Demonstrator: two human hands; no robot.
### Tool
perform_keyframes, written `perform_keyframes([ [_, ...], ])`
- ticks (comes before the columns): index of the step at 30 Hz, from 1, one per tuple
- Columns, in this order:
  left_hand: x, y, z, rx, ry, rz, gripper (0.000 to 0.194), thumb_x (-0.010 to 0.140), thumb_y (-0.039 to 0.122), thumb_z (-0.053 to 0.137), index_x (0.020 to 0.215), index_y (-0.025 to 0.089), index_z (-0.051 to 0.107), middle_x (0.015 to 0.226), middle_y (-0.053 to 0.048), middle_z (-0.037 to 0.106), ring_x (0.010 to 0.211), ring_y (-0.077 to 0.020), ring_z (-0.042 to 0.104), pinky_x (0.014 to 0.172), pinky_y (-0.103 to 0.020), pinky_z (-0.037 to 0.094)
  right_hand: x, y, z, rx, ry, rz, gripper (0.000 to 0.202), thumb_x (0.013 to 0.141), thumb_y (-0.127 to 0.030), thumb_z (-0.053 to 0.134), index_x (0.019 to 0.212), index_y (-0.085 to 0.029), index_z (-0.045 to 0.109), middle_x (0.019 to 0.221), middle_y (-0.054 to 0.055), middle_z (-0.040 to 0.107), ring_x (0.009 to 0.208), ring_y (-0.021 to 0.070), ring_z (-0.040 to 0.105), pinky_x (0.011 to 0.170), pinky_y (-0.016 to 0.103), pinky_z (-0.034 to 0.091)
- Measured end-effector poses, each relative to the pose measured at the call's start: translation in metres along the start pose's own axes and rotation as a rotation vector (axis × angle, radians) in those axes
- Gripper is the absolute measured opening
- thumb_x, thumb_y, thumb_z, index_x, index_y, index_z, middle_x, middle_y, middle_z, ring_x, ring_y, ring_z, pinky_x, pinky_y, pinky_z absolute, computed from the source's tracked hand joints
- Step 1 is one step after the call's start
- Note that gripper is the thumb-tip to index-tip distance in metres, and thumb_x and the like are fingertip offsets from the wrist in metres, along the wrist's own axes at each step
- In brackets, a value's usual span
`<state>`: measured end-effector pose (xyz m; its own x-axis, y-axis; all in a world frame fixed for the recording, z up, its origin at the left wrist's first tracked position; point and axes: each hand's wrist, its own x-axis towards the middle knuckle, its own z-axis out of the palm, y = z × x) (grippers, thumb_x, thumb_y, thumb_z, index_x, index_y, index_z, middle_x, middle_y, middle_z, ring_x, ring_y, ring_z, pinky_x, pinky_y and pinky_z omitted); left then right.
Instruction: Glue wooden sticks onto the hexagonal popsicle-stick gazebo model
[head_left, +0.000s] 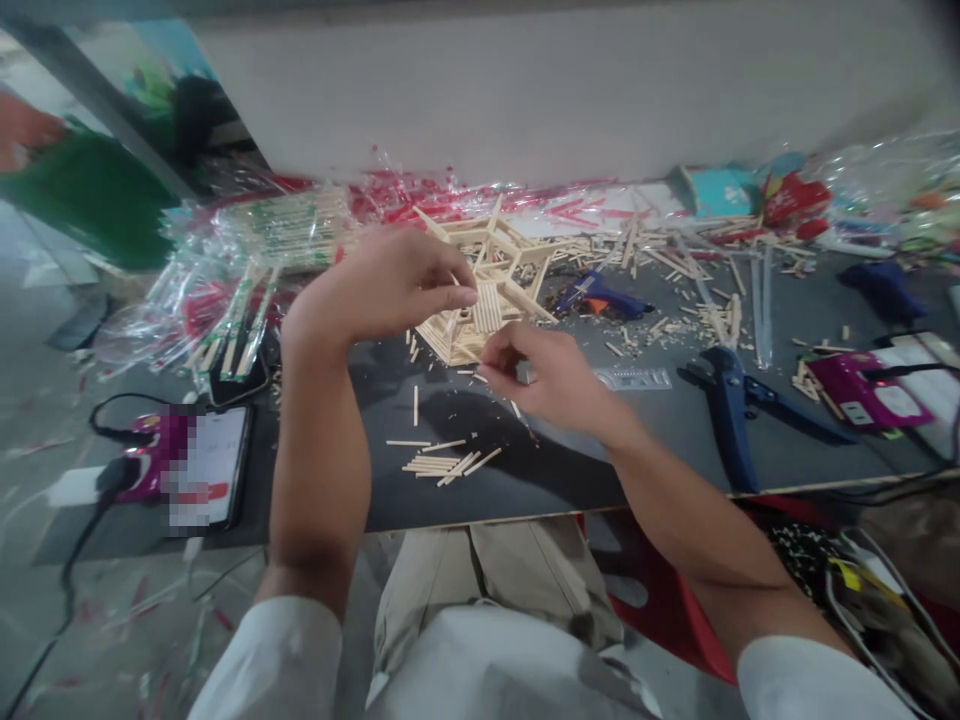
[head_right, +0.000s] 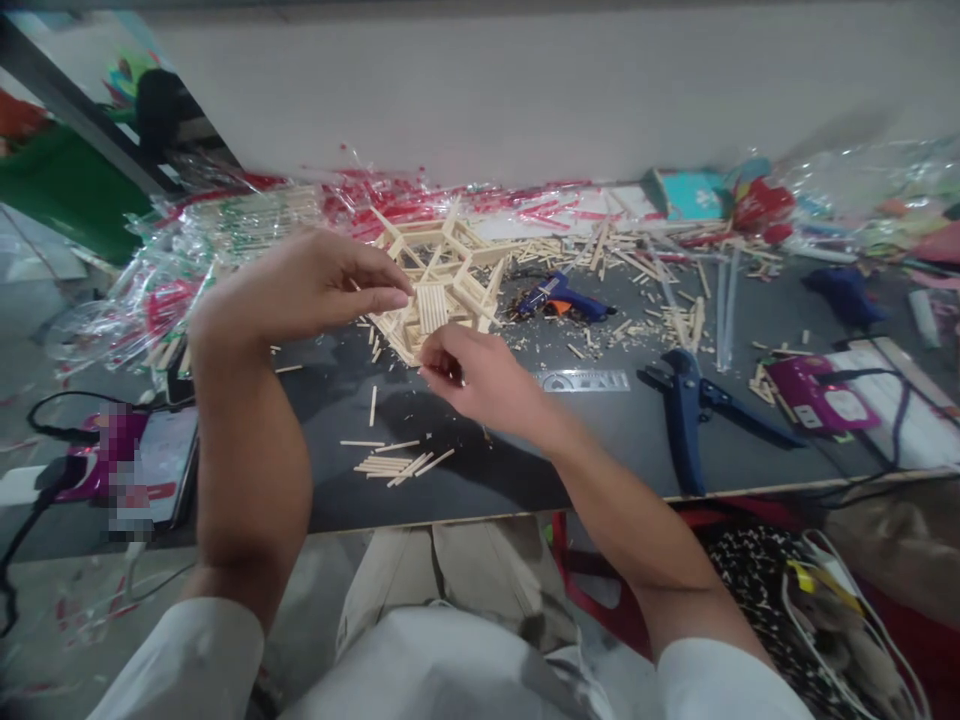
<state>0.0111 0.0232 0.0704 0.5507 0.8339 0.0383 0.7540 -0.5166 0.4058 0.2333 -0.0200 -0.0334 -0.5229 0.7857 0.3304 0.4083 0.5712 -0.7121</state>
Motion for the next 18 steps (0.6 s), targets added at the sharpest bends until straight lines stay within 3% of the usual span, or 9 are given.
perform_keyframes([
  [4,0.003,0.0,0.002,-0.006,-0.026,0.015,0.032,0.094,0.046,0.06,0.102,0.023,0.081,0.081,-0.003,0.074,0.079,-0.0209,0.066,0.079,-0.033,0.048,-0.004,0.004,0.012,-0.03,0.207,0.022,0.007,0.096,-0.029,0.059,0.094,-0.023,0.056,0.083,0.0,0.067,0.07,0.0146,0.062,0.07,0.029,0.048],
  [8,0.004,0.0,0.005,0.017,0.001,-0.012,0.031,0.094,0.044,0.059,0.101,0.023,0.08,0.08,-0.003,0.073,0.081,-0.0214,0.066,0.082,-0.034,0.048,-0.004,0.008,0.018,-0.055,0.336,0.152,0.014,0.098,-0.035,0.058,0.107,-0.025,0.055,0.083,0.0,0.068,0.068,0.0157,0.064,0.069,0.031,0.05],
  [14,-0.005,0.015,-0.002,-0.021,0.053,0.012,0.032,0.098,0.045,0.057,0.098,0.022,0.08,0.083,-0.004,0.074,0.083,-0.0231,0.066,0.083,-0.039,0.051,-0.005,0.011,0.021,-0.097,0.431,0.251,0.021,0.099,-0.04,0.056,0.114,-0.025,0.052,0.088,0.002,0.073,0.074,0.0183,0.071,0.075,0.033,0.054],
  [18,-0.025,0.038,-0.007,-0.167,0.099,0.082,0.034,0.102,0.052,0.056,0.095,0.029,0.079,0.089,-0.008,0.075,0.086,-0.0286,0.07,0.081,-0.048,0.055,-0.004,0.013,0.024,-0.119,0.42,0.262,0.021,0.1,-0.041,0.054,0.114,-0.025,0.053,0.091,0.003,0.075,0.077,0.0192,0.073,0.078,0.034,0.056],
])
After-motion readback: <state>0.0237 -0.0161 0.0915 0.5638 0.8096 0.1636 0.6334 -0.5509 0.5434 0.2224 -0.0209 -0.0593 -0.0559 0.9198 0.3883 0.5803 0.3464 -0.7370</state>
